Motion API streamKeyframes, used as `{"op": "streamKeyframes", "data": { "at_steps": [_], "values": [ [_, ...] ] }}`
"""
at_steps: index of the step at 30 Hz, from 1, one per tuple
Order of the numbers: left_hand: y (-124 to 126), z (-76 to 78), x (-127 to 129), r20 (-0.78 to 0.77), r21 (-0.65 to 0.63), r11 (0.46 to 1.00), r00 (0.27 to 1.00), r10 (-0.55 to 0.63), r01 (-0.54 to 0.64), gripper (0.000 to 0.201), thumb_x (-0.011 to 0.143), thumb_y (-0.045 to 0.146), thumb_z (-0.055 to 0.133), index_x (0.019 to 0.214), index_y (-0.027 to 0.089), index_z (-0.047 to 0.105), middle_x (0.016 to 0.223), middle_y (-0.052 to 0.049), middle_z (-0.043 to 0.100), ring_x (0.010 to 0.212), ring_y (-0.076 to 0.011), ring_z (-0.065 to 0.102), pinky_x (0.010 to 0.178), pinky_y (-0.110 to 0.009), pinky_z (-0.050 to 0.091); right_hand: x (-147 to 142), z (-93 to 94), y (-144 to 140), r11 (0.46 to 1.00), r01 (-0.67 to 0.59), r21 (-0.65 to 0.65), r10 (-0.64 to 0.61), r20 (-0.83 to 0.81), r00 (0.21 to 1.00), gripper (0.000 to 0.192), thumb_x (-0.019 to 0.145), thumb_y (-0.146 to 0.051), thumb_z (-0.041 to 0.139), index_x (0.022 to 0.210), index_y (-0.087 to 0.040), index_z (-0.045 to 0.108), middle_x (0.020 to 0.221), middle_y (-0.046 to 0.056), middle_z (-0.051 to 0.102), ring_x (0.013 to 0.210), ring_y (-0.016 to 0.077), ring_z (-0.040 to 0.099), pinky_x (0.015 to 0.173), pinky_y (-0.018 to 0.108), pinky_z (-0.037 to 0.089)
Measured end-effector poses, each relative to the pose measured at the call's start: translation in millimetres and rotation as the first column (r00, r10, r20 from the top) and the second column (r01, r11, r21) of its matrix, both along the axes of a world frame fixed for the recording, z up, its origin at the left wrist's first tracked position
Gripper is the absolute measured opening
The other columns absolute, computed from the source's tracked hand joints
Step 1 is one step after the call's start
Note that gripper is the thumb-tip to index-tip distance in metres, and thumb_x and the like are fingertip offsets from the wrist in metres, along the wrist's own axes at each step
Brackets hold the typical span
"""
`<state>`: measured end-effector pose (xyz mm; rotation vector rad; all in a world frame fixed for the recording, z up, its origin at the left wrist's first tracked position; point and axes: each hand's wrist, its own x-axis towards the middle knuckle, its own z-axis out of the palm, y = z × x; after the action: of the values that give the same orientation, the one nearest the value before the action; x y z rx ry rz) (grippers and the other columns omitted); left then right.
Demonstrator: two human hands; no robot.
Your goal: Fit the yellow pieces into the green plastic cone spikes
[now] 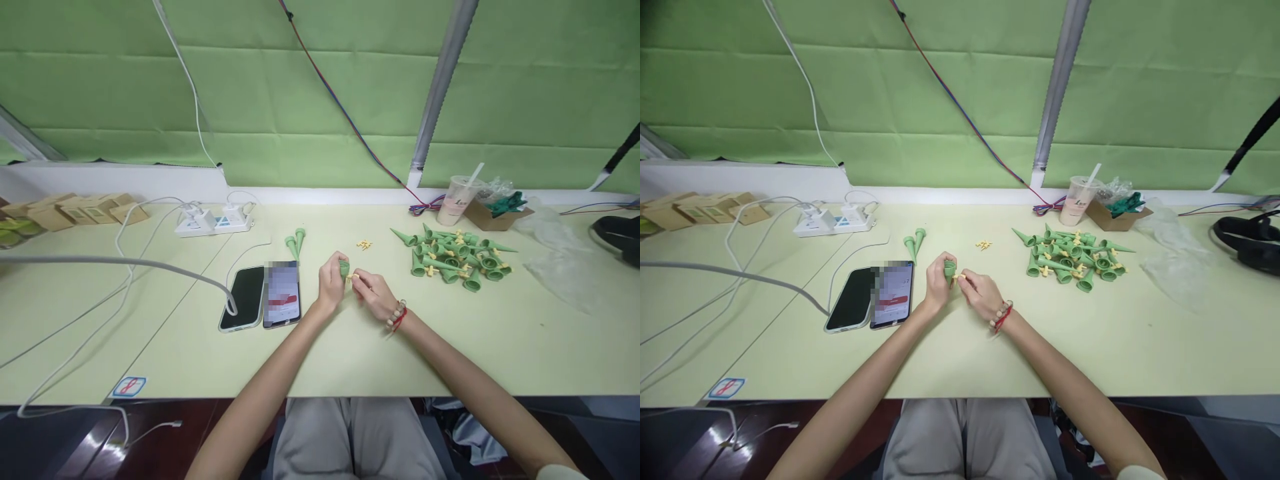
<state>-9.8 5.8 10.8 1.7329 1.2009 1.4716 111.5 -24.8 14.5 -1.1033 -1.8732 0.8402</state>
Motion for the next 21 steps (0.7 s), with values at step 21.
{"op": "streamKeyframes", "data": {
  "at_steps": [21],
  "values": [
    [-3.2,-0.9,-1.2,-0.221,-0.062,0.998,0.975,-0.025,0.011,0.037,0.089,0.04,0.013,0.103,0.02,0.041,0.046,0.007,0.042,0.043,-0.0127,0.044,0.05,-0.023,0.032,-5.5,-10.4,9.6,0.997,0.045,-0.056,-0.052,-0.117,0.992,0.043,0.084,-0.047,0.04,0.121,-0.025,0.042,0.094,0.004,0.061,0.067,0.0136,0.059,0.051,0.023,0.043]
  ]
}}
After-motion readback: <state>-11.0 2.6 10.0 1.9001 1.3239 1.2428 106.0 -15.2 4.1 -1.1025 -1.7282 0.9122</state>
